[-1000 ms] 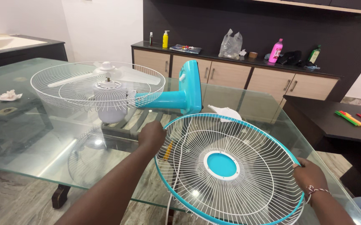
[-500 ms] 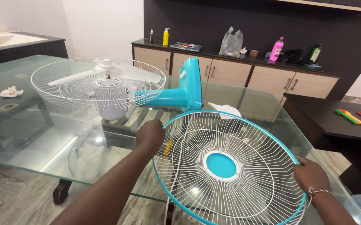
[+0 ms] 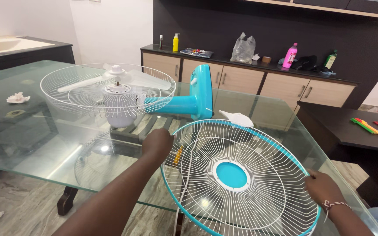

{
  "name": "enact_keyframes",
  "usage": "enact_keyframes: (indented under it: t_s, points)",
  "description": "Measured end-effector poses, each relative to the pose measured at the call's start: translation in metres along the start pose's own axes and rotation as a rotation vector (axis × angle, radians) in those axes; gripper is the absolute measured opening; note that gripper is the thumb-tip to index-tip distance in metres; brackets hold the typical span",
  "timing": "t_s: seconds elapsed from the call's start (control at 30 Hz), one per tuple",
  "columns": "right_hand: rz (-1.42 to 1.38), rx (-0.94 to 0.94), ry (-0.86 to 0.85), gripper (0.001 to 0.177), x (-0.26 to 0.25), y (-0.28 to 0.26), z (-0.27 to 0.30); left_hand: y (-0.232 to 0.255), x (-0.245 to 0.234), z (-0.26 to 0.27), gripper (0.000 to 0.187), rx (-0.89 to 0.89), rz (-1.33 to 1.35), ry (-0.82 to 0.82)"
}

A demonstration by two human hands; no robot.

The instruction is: The person assembles a table fan on a glass table. They attach the front grill to the fan body, then place the rear grill over it. Finally, they use a screwdriver to tighten a screw on the rear grill to secure it.

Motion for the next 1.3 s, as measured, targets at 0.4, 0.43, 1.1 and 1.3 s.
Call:
enact_keyframes:
  t_s: [0.4,0.43,1.1,1.3]
  points:
    - [-0.253,-0.038,0.128,0.047,-0.007,-0.015,0.003,-0.005,-0.005,0.003,0.029,0.009,0.026,0.083]
    - [-0.254,-0.006,0.111,0.047,-0.005,-0.013,0.003,-0.004,-0.008,0.004,0.029,0.018,0.038,0.099]
    - [-0.108,-0.056,0.052,0.041,0.001,-0.028,-0.009,-0.035,-0.043,0.04,0.022,-0.018,0.04,0.056]
    - [0.033,-0.17,0.027,0.043,0.016,-0.07,-0.008,-0.064,-0.055,0.029,0.024,-0.036,-0.002,0.08]
Point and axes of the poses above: each hand's wrist, its own z-axis away from the middle knuckle, its own x-axis out of the palm, y = z × x, the point moved 9 cm from there along -z, towards the middle knuckle, and after that the axes turned 13 degrees about -x, right-handed, at the moved point
